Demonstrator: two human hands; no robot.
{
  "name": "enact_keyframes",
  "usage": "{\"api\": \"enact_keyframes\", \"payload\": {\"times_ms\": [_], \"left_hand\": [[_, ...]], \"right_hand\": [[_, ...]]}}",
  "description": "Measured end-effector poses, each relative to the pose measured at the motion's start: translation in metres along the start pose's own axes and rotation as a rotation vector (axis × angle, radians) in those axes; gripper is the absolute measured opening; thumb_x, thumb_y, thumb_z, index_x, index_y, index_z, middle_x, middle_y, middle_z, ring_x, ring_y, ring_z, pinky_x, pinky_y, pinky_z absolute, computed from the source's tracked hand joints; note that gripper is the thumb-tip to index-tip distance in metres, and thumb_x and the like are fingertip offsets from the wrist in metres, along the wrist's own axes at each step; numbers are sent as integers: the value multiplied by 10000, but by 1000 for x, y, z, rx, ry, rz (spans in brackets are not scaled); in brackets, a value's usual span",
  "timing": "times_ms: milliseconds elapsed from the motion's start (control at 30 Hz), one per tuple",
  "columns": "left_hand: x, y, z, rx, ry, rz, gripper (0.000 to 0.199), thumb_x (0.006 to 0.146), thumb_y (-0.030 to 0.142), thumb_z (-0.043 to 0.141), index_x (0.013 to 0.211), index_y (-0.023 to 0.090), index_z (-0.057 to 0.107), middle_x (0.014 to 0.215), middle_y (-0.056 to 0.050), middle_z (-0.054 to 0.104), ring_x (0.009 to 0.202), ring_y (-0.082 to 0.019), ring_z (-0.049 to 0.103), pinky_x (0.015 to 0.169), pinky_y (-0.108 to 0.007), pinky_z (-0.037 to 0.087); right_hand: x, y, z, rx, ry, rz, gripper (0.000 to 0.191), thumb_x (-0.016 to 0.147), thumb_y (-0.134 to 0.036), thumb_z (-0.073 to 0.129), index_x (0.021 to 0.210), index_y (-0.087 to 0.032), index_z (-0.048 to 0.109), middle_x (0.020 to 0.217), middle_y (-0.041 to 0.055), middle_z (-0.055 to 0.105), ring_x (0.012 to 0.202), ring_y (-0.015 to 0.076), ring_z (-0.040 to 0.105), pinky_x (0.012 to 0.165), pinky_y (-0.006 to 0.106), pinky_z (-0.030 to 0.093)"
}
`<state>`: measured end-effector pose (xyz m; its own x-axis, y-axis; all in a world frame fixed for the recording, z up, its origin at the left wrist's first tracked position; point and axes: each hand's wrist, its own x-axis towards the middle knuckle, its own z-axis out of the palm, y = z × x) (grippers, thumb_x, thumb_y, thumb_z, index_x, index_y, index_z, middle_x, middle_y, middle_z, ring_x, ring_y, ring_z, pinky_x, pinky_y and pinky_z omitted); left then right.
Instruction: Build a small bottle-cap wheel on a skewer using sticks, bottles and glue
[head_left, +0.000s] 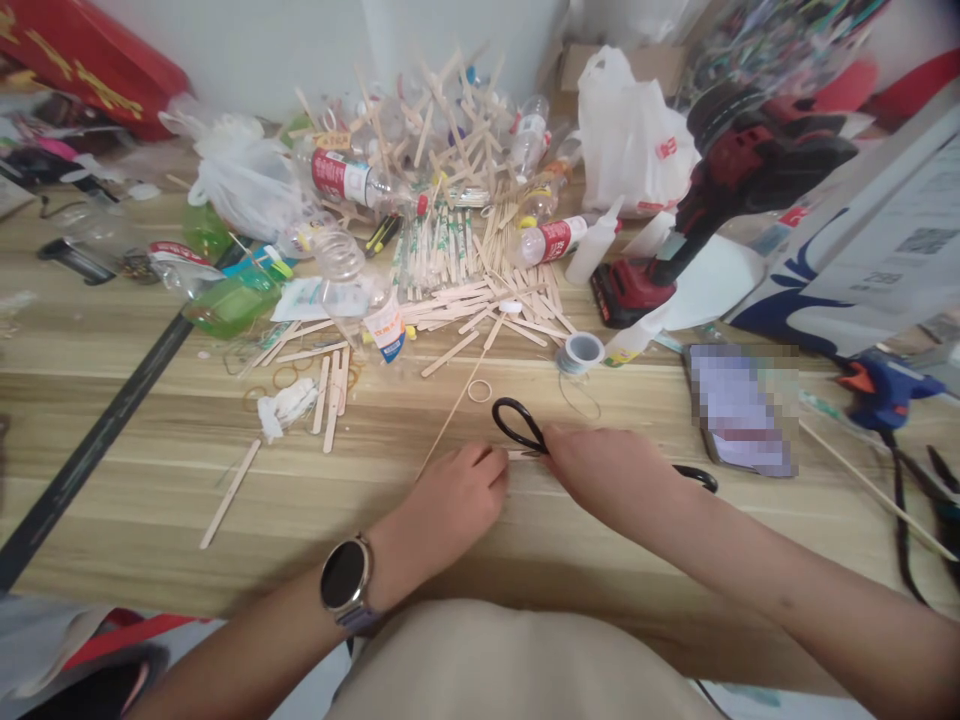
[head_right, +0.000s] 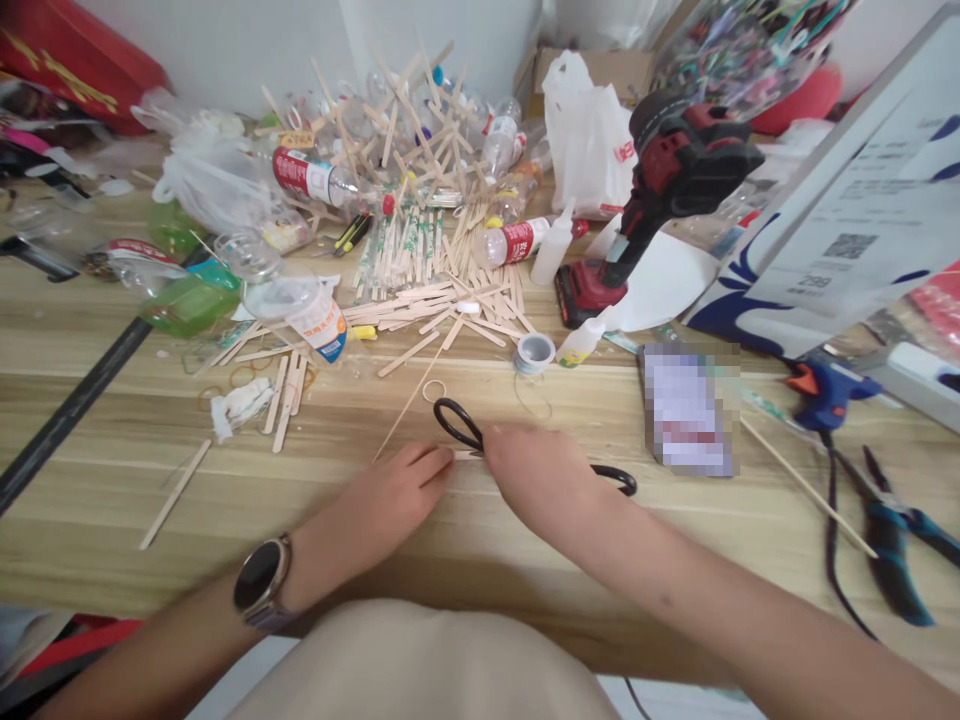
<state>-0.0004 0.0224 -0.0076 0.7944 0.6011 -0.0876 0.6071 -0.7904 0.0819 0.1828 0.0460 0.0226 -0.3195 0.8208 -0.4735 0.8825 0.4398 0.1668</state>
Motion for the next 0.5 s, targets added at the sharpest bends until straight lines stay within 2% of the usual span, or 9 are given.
{"api": "enact_keyframes", "payload": {"times_ms": [200,367,500], "left_hand": [[-1,6,7,67,54,-10,264,950,100,458,1138,41,635,1230,-165,634,1092,-256,592,837,-347,551],[-2,13,15,148,29,0,311,939,107,474,1208,35,611,1255,-191,628,1134,-267,590,843,-347,541],[-3,17,16,201,1,15,347,946,138,466,1246,21,594,1313,-206,594,1167,-282,578,862,-346,536]], "right_hand": [[0,1,-15,-51,-71,-105,360,788,76,505,1062,-103,654,857,152,744,775,315,747,579,339,542],[6,0,-33,-84,-156,-184,323,744,88,556,969,-97,695,818,135,739,720,303,742,541,317,506],[14,2,-41,-107,-191,-229,295,783,50,566,995,-109,696,840,133,743,749,295,740,547,313,495]]}}
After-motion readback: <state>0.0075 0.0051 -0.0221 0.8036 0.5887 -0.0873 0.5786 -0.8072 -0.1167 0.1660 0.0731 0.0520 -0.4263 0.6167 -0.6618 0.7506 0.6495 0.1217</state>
